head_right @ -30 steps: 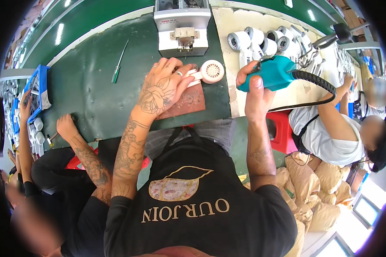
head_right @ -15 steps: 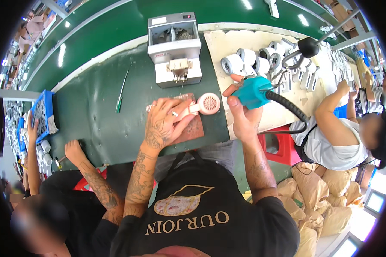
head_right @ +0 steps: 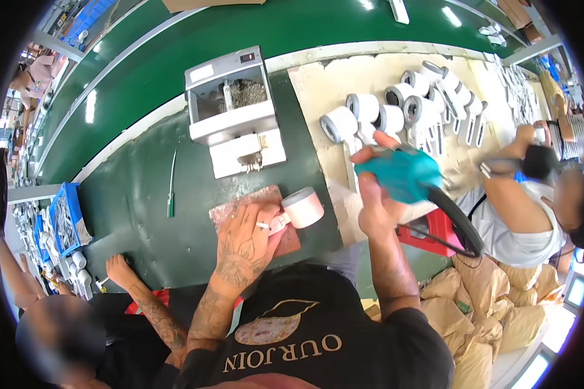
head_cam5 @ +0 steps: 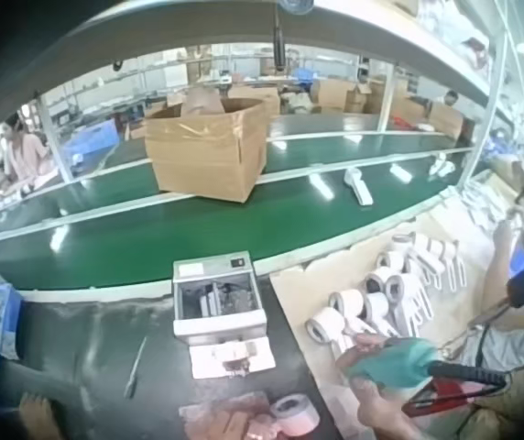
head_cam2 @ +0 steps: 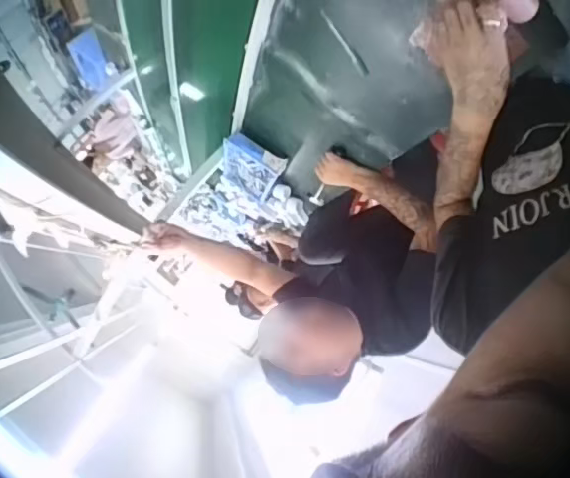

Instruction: Assembling portable handheld fans on an industrial production line using electric and manual screwdrivers.

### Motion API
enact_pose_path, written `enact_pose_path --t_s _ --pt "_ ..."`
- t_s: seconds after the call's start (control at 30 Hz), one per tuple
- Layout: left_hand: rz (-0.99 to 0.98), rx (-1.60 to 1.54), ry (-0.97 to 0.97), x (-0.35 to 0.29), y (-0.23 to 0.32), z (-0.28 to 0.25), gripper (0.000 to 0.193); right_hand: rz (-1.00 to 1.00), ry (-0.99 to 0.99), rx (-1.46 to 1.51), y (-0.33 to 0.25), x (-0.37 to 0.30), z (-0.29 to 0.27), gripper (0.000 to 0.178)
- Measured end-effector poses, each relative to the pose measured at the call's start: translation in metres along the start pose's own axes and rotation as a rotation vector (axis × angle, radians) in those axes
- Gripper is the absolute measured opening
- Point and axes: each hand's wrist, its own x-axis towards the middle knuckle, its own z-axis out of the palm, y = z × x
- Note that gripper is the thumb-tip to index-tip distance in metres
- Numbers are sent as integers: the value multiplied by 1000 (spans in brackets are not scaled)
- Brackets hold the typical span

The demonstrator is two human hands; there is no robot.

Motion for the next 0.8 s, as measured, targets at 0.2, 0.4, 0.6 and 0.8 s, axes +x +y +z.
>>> enact_pose_path --t_s 0.2,0.4,0.6,0.8 --pt "-99 -203 59 -1 -11 -14 28 -233 217 260 6 7 -7 76" --pt "-582 -951 699 -18 -52 -21 43 -256 149 287 -2 27 1 73" --pt "-698 -1466 616 -12 -82 5 78 -101 -92 337 10 26 16 74" --pt "-739 -1688 635 -28 -83 11 94 141 -631 313 19 34 23 60"
